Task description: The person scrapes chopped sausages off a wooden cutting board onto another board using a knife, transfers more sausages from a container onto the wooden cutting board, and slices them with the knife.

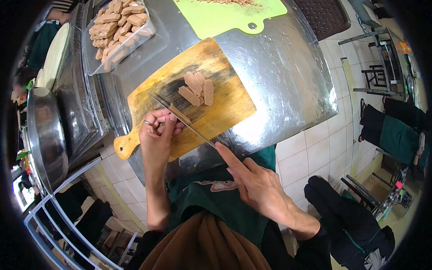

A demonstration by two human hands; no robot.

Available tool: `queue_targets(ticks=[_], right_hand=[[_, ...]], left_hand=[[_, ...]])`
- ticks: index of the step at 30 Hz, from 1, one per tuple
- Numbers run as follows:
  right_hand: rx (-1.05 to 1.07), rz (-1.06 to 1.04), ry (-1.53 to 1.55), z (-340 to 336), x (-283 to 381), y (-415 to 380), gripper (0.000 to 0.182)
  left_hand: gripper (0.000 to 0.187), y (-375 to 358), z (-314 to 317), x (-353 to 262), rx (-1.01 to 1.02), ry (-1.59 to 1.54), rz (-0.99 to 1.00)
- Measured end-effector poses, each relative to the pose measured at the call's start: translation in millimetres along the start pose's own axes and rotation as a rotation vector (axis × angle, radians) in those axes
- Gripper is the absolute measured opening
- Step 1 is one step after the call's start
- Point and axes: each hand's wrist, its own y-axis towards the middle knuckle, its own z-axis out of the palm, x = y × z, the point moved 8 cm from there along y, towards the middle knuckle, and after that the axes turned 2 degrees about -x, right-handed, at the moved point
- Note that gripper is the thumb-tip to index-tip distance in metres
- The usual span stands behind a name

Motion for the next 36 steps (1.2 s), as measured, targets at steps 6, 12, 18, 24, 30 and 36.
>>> queue_targets(ticks=[6, 12, 18, 24, 30, 36], right_hand=[[0.003, 0.013, -0.005, 3, 3, 8, 0.061], [0.000, -0.026, -0.060, 15, 4, 26, 0.066], [0.029, -0.010, -0.106, 19, 7, 33, 0.066], [0.015, -0.027, -0.165, 22, 9, 44, 0.066], [-0.053, -0.104, -0.132, 25, 10, 59, 0.065], [-0.008, -0.005, -0.033, 17, -5, 13, 0.068]], left_hand=[[0.014, 1, 0, 0, 0.007, -0.011, -0.002], [0.013, 0, -1, -1, -0.010, 0.027, -0.024], [0.013, -1, -2, 0, -0.029, 0.043, -0.046], [0.014, 2, -1, -1, -0.032, 0.062, -0.093], [0.014, 0, -1, -1, -0.057, 0.064, -0.034], [0.014, 0, -1, -2, -0.059, 0.066, -0.014]])
